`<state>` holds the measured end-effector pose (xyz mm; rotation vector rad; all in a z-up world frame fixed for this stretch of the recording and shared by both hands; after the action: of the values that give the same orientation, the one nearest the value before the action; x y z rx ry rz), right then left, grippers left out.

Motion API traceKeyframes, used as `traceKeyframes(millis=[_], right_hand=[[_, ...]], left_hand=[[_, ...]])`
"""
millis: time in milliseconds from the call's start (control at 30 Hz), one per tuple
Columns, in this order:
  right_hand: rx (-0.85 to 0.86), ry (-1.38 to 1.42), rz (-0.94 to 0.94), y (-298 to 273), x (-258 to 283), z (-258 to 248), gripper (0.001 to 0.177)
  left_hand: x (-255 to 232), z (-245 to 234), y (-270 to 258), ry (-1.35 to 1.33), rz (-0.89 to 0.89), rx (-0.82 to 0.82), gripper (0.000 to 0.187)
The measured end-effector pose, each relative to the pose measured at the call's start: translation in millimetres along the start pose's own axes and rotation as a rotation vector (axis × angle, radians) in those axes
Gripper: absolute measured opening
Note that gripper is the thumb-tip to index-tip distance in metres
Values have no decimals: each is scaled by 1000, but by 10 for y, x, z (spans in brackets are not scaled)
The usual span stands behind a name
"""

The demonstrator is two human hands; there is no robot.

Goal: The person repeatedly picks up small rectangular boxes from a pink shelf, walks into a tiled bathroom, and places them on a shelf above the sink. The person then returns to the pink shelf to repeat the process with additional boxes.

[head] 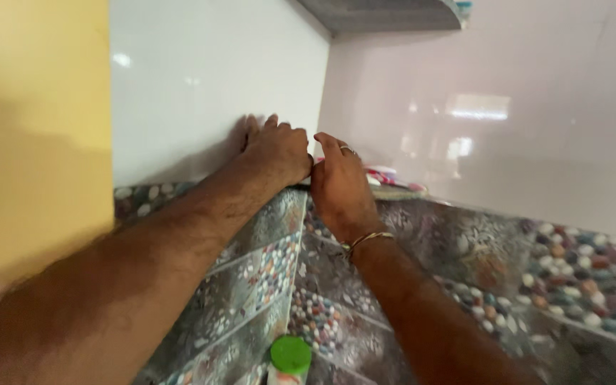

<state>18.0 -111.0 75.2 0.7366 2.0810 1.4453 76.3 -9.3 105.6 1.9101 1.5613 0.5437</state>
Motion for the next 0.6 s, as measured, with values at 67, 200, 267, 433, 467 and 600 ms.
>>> traceKeyframes(millis=[67,200,267,433,467,600], right_hand=[[18,-42,-5,-88,44,-59,43],[98,-107,75,-277,22,-154,44],[142,-154,80,-373,18,-232,43],[293,-254,161,-582,97,-359,49],[287,-275,168,-632,152,-402,49],[335,-353,209,-867,384,-481,46]], left_hand=[[-42,22,-107,-36,36,-29,44],[-159,143,-298,-104,35,14,56],[-171,151,-390,-138,54,-38,60],[-194,189,-661,-120,37,-39,72],[-209,171,-727,-124,41,-50,72],[-290,172,-1041,-156,68,-105,74]])
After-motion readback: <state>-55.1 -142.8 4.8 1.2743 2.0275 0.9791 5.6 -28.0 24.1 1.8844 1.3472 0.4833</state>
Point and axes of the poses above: each hand's wrist, its own y-axis towards the middle knuckle, its own z-axis out of the palm, x = y × z, the point moved 9 cm from there along y, towards the middle knuckle, and after that the axes turned 3 degrees about -y, right-handed, at the moved point
